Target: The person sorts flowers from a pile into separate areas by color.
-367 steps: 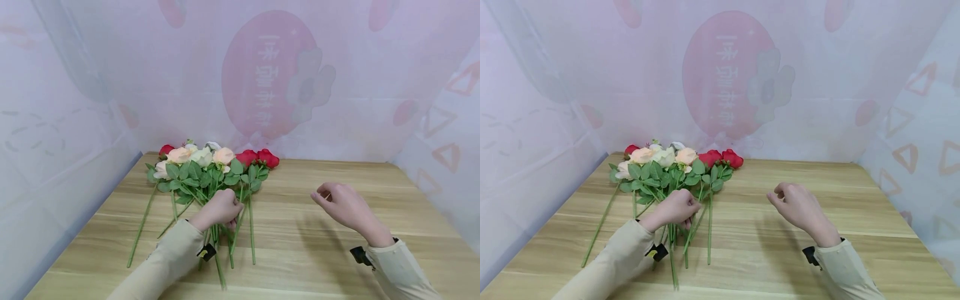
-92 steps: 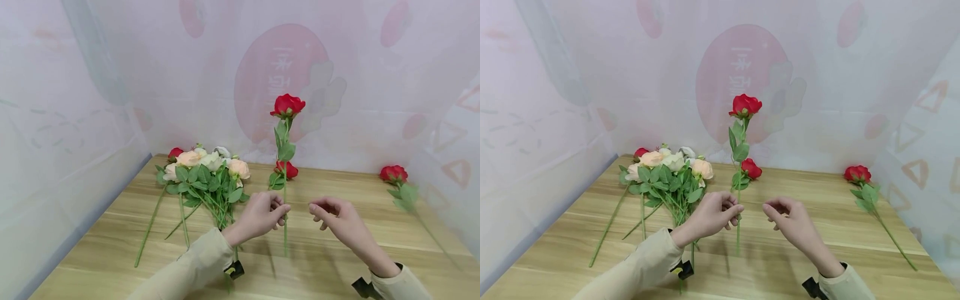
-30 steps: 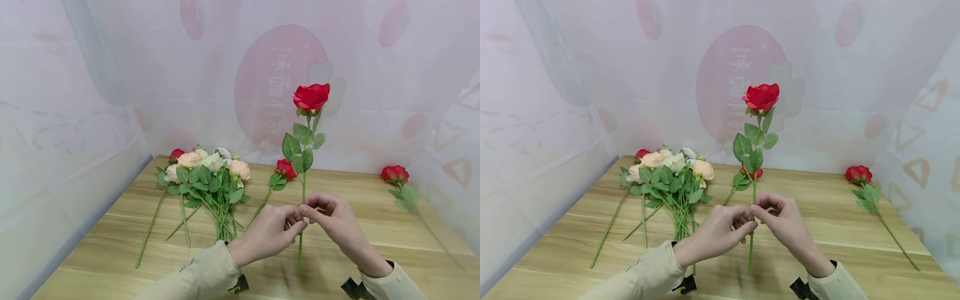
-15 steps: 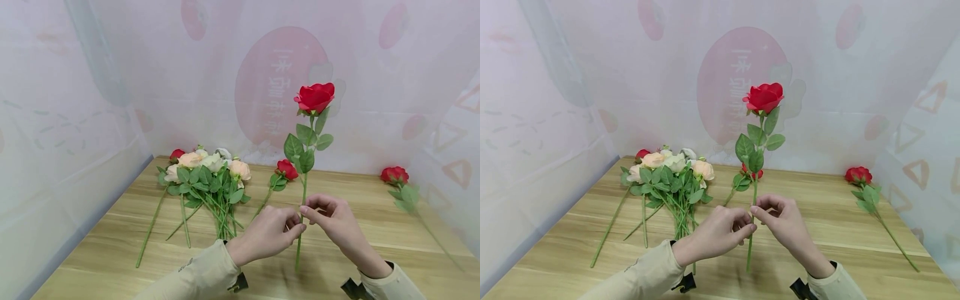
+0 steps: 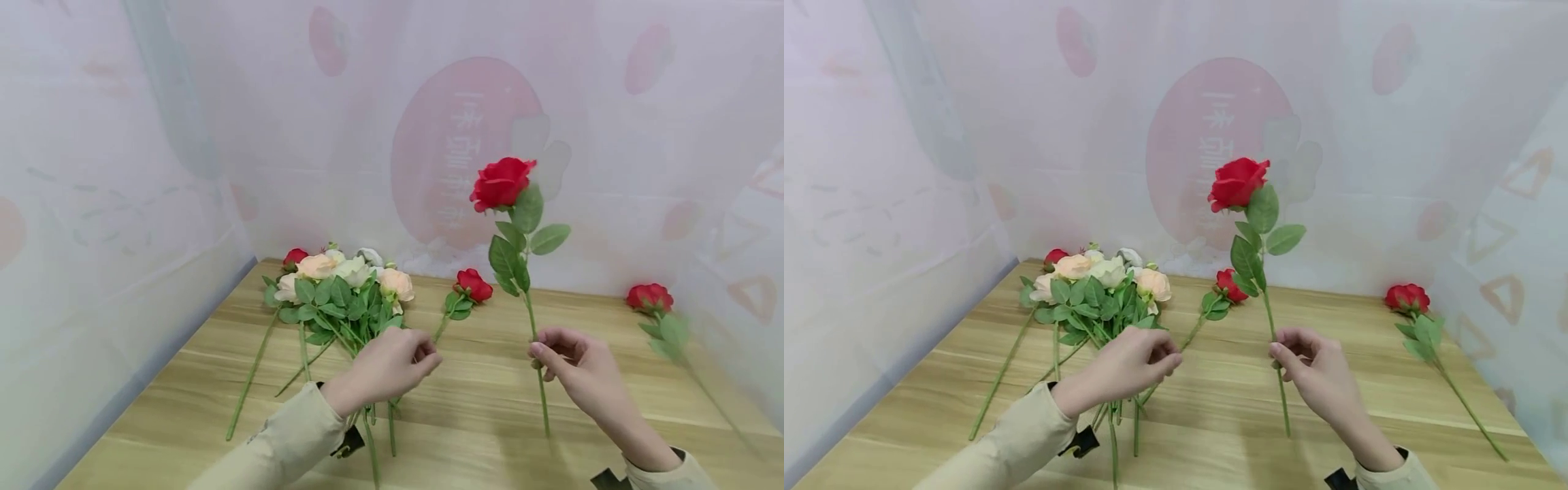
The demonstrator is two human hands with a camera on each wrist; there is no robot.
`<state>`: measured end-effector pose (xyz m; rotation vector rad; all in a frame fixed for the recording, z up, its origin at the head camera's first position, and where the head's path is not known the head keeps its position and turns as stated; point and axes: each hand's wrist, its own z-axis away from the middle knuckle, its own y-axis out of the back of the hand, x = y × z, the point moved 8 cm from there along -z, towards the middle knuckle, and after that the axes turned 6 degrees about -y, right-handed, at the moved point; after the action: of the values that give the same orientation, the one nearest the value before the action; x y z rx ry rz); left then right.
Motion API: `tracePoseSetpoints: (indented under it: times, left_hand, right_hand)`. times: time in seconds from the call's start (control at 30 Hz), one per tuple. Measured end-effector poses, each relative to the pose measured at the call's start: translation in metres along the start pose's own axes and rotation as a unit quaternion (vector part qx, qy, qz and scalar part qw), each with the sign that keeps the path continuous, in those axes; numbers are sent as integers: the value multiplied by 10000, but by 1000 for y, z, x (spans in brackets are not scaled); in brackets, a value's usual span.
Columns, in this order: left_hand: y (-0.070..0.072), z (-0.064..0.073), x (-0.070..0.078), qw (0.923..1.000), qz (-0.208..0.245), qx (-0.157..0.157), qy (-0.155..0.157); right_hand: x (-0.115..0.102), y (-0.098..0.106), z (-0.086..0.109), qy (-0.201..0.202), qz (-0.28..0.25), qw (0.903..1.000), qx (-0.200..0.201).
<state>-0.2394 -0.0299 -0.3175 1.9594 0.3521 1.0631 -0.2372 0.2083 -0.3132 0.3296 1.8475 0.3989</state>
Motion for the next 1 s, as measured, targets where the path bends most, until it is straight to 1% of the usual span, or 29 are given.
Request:
tracePoseSetpoints:
  times: [0.07,0.13,0.23,0.27,0.37,0.43,0.47,0.53,0.63,0.7,0.77,0.87,1.0]
  left_hand:
    - [7,3,-7,9999,-94,126,50]
    - [12,6,-13,9995,-227,197,89]
    - [17,9,-18,9986,-444,249,107]
    - [18,9,-20,9984,-498,246,103]
    - [18,10,-21,9978,-619,215,71]
    - [18,10,-21,9977,-648,169,64]
    - [17,9,-21,9977,-660,146,59]
    - [17,9,-21,9976,-681,116,54]
    - [16,9,-22,9972,-741,103,92]
    - [17,9,-24,9969,-773,99,124]
    - [16,9,-26,9965,-812,76,168]
    - [15,9,-28,9964,-831,12,191]
    - [12,8,-30,9962,-844,-89,192]
  right_hand:
    - [4,9,0,258,551,9978,252]
    - [7,19,-1,518,1090,9914,507]
    - [12,34,-4,901,1674,9779,873]
    - [14,41,-5,1022,1861,9721,999]
    - [22,61,-9,1203,2414,9545,1273]
    - [31,75,-13,1088,2751,9460,1326]
    - [37,83,-14,967,2872,9438,1317]
    - [51,97,-18,640,3024,9438,1170]
    - [76,117,-24,234,3001,9491,924]
    - [91,132,-27,78,3102,9470,831]
    - [105,147,-30,14,3212,9438,782]
    - [123,170,-32,-187,3473,9346,750]
    - [142,193,-31,-489,3440,9351,702]
